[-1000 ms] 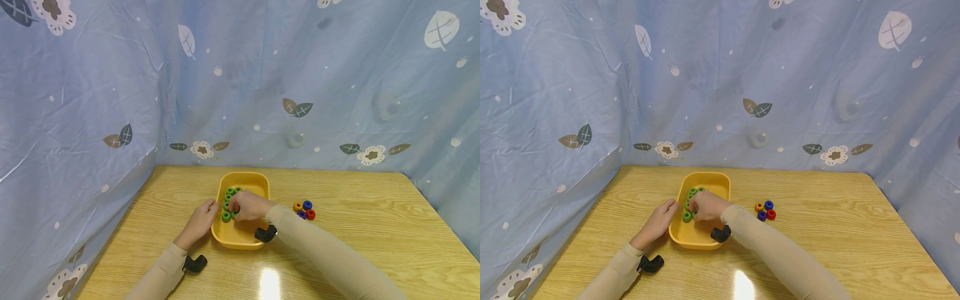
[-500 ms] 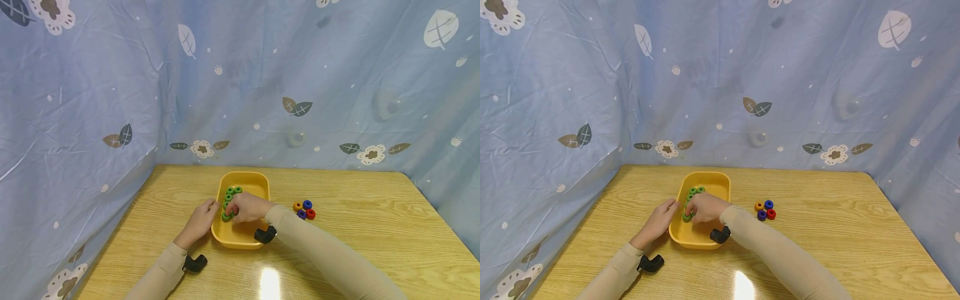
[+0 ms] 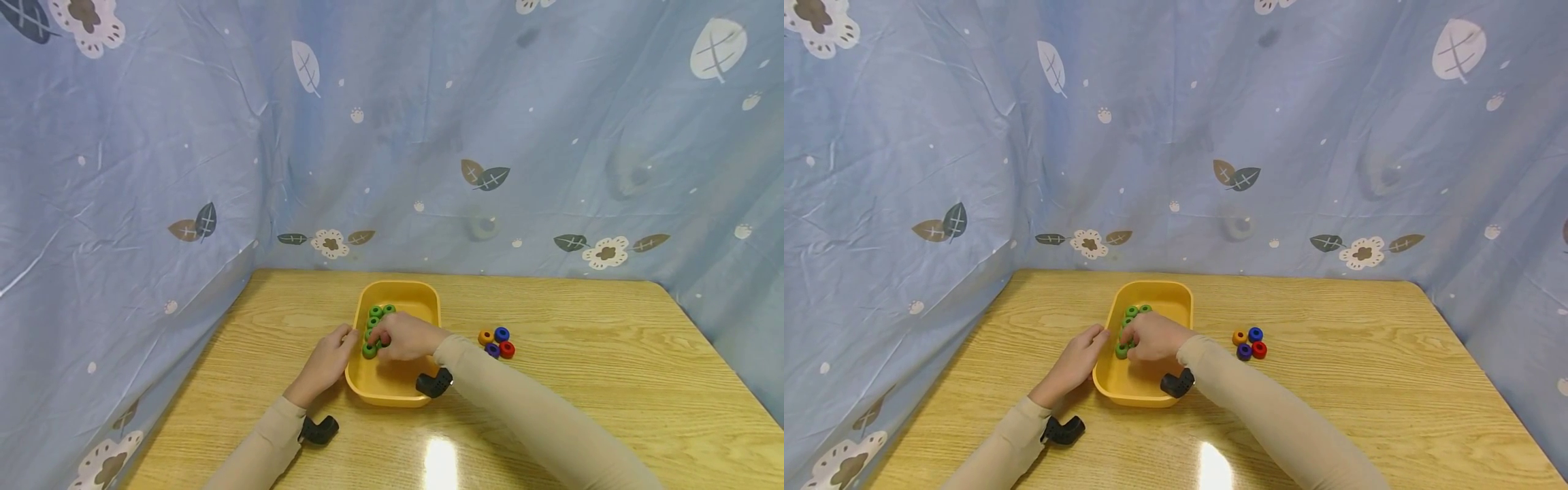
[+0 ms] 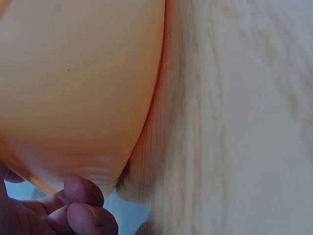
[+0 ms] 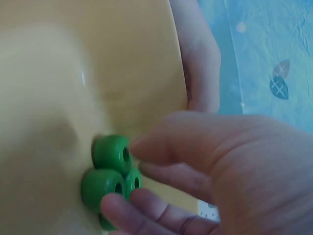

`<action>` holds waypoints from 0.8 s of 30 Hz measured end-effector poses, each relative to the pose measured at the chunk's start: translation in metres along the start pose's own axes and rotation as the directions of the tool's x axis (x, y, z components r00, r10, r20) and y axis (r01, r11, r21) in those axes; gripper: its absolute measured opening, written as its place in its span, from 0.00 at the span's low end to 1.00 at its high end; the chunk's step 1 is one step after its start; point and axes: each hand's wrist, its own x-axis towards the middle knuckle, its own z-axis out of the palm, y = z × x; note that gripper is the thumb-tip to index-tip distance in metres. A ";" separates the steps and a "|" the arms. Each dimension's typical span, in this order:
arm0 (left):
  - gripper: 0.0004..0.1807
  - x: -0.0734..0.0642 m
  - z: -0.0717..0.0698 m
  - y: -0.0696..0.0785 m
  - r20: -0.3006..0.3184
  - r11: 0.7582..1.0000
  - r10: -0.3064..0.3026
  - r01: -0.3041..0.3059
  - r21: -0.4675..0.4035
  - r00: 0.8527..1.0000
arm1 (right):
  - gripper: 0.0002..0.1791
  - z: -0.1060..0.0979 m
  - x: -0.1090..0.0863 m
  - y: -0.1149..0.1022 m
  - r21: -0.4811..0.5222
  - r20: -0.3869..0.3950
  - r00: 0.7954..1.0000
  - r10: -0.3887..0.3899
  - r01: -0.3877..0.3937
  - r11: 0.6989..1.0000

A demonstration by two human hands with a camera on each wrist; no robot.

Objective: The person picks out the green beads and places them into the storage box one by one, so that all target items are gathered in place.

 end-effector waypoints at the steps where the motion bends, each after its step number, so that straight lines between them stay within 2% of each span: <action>1: 0.18 0.000 0.000 0.000 0.002 1.000 0.002 -0.002 -0.001 1.000 | 0.16 -0.001 -0.001 0.000 0.004 -0.010 1.000 0.006 -0.006 1.000; 7: 0.17 0.000 0.000 0.000 0.002 1.000 0.002 -0.002 0.005 1.000 | 0.15 -0.009 -0.011 0.003 0.023 -0.077 0.997 0.019 -0.018 1.000; 13: 0.18 0.000 0.000 0.002 0.002 1.000 -0.010 0.010 0.007 1.000 | 0.16 -0.021 -0.032 0.003 0.069 -0.177 0.984 -0.002 0.015 0.997; 17: 0.18 0.000 0.001 0.002 0.003 1.000 -0.015 0.015 0.005 1.000 | 0.16 -0.027 -0.050 0.001 0.080 -0.261 0.965 -0.001 0.023 0.996; 24: 0.19 -0.001 0.002 0.003 0.012 0.999 -0.035 0.035 -0.014 0.999 | 0.18 -0.031 -0.082 -0.003 0.054 -0.377 0.925 0.047 -0.028 0.998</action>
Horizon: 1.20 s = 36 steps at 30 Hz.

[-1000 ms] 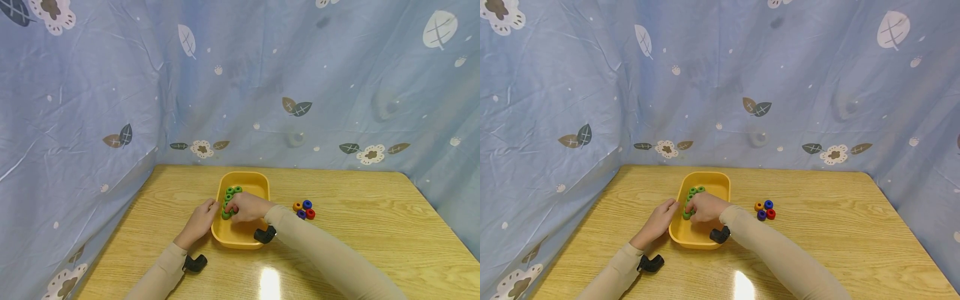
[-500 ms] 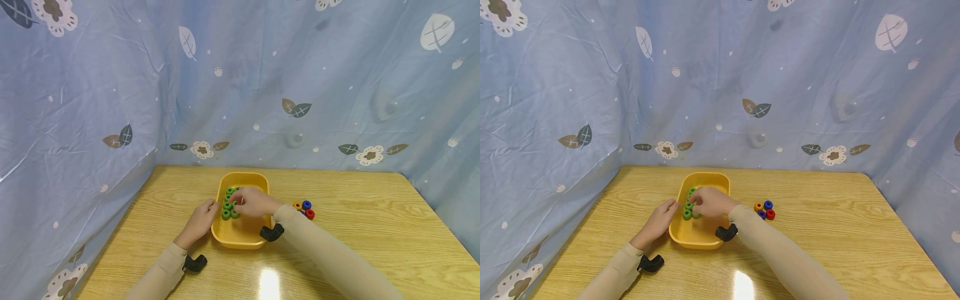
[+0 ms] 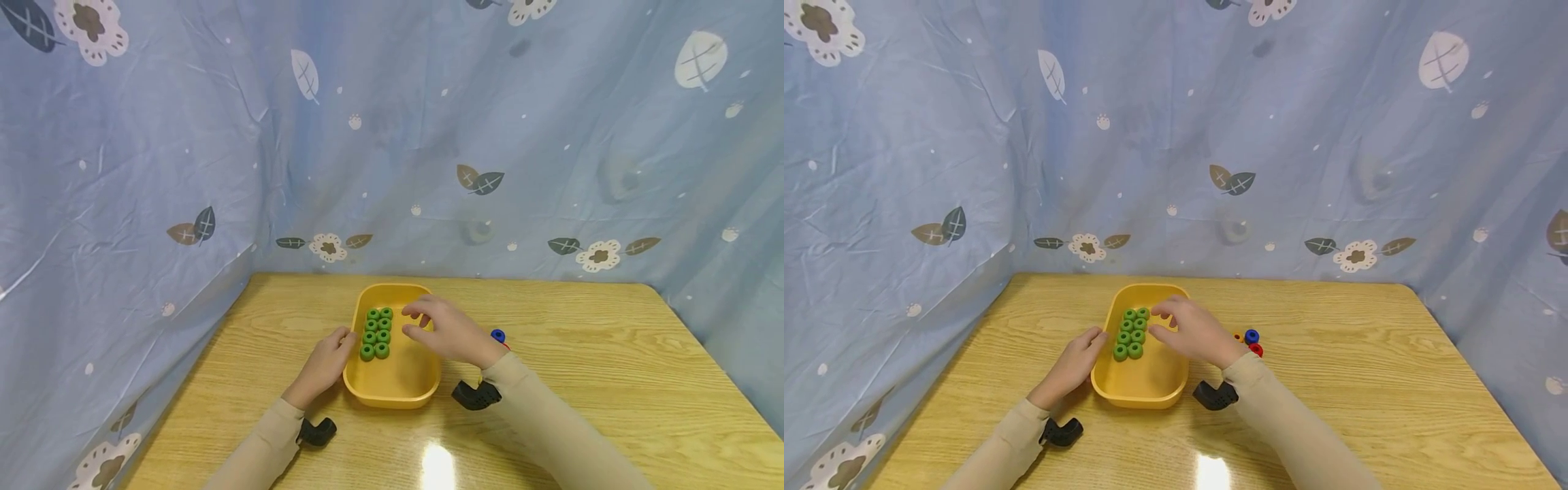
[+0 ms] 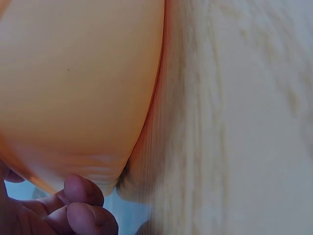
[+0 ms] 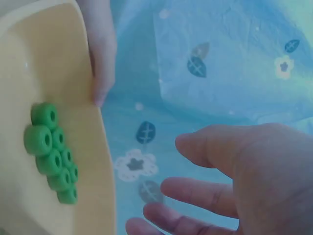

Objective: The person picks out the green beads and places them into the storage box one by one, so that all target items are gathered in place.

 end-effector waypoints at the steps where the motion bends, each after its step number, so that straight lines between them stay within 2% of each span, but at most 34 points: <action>1: 0.19 0.000 0.000 0.000 -0.001 1.000 -0.001 0.001 0.001 1.000 | 0.19 -0.002 -0.004 0.000 -0.005 -0.016 1.000 0.007 -0.008 1.000; 8: 0.19 -0.001 -0.001 -0.002 0.008 1.000 -0.016 0.016 -0.012 1.000 | 0.27 -0.016 -0.028 -0.002 -0.106 -0.170 0.985 0.020 -0.038 0.994; 11: 0.19 0.000 -0.001 -0.002 0.006 1.000 -0.015 0.015 -0.013 1.000 | 0.31 -0.023 -0.037 -0.001 -0.126 -0.199 0.980 0.026 -0.052 0.991; 16: 0.20 0.000 -0.001 -0.003 0.007 1.000 -0.011 0.011 -0.021 1.000 | 0.37 -0.037 -0.051 0.003 -0.153 -0.205 0.977 0.056 -0.089 0.984; 24: 0.21 0.000 0.000 -0.003 0.012 0.999 -0.018 0.018 -0.034 1.000 | 0.41 -0.057 -0.068 0.002 -0.224 -0.230 0.966 0.120 -0.172 0.959; 29: 0.21 0.001 0.001 -0.001 0.009 1.000 -0.013 0.014 -0.028 1.000 | 0.42 -0.063 -0.072 0.001 -0.275 -0.243 0.961 0.132 -0.198 0.941; 36: 0.21 0.000 0.000 -0.002 0.002 1.000 0.009 -0.009 -0.003 1.000 | 0.44 -0.064 -0.073 0.005 -0.312 -0.208 0.952 0.225 -0.283 0.907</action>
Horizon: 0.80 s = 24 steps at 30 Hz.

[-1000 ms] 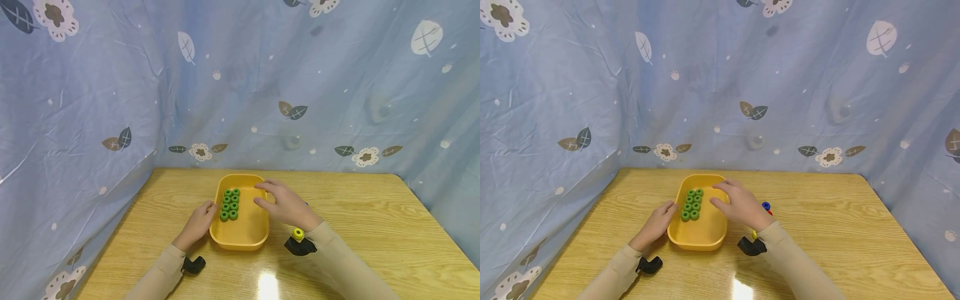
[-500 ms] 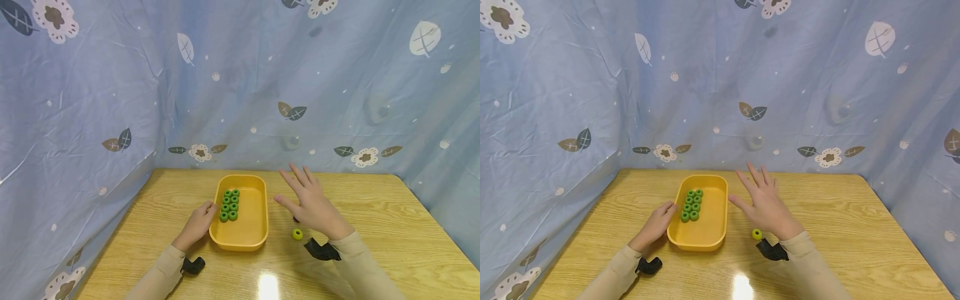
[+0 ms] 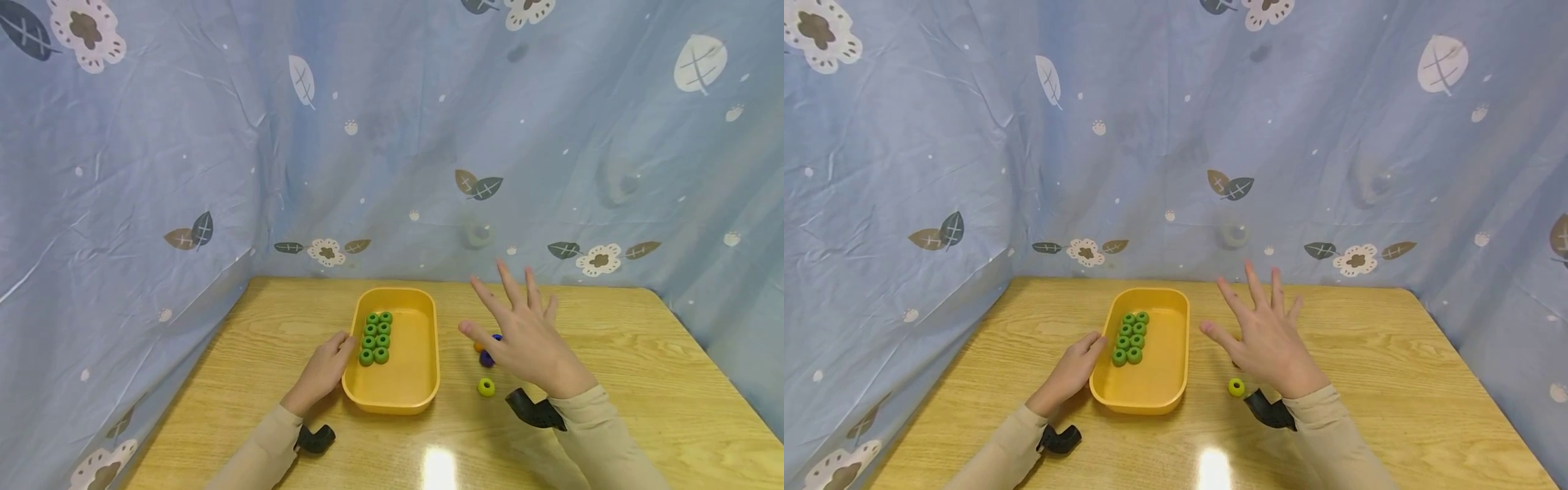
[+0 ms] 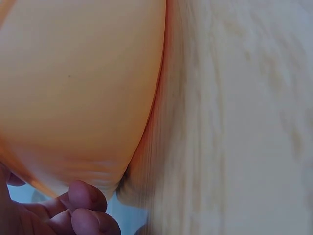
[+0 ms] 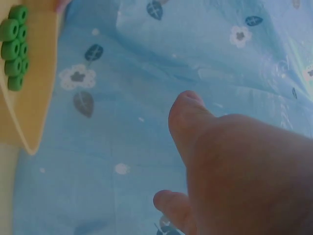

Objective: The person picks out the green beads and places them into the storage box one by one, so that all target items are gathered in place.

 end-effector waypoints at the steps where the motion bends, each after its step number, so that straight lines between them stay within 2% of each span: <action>1: 0.21 0.000 0.000 0.000 0.000 1.000 0.001 -0.001 0.004 1.000 | 0.44 0.000 0.000 0.001 -0.007 0.005 1.000 0.008 -0.008 1.000; 12: 0.20 -0.005 -0.003 -0.004 -0.012 1.000 0.002 -0.001 0.024 1.000 | 0.46 0.000 -0.004 0.001 -0.045 -0.002 0.999 0.034 -0.034 0.998; 17: 0.22 -0.006 -0.005 -0.006 0.014 0.999 -0.036 0.036 -0.033 0.999 | 0.46 0.001 -0.004 0.002 -0.036 0.006 0.999 0.037 -0.036 0.999; 19: 0.23 -0.008 -0.007 -0.005 -0.013 0.999 -0.036 0.036 0.001 0.999 | 0.46 0.002 -0.005 0.002 -0.029 0.011 0.999 0.044 -0.044 0.999; 21: 0.23 -0.010 -0.012 0.002 -0.061 0.996 0.010 -0.005 0.088 0.998 | 0.46 0.002 -0.007 0.003 -0.025 0.015 0.999 0.050 -0.050 0.998; 22: 0.23 -0.012 -0.015 0.007 -0.096 0.988 0.054 -0.039 0.152 0.994 | 0.46 0.003 -0.007 0.003 -0.024 0.015 0.999 0.050 -0.049 0.998; 24: 0.24 -0.016 -0.022 0.023 -0.166 0.949 0.168 -0.113 0.295 0.972 | 0.45 0.003 -0.009 0.003 -0.026 0.012 0.999 0.048 -0.048 0.999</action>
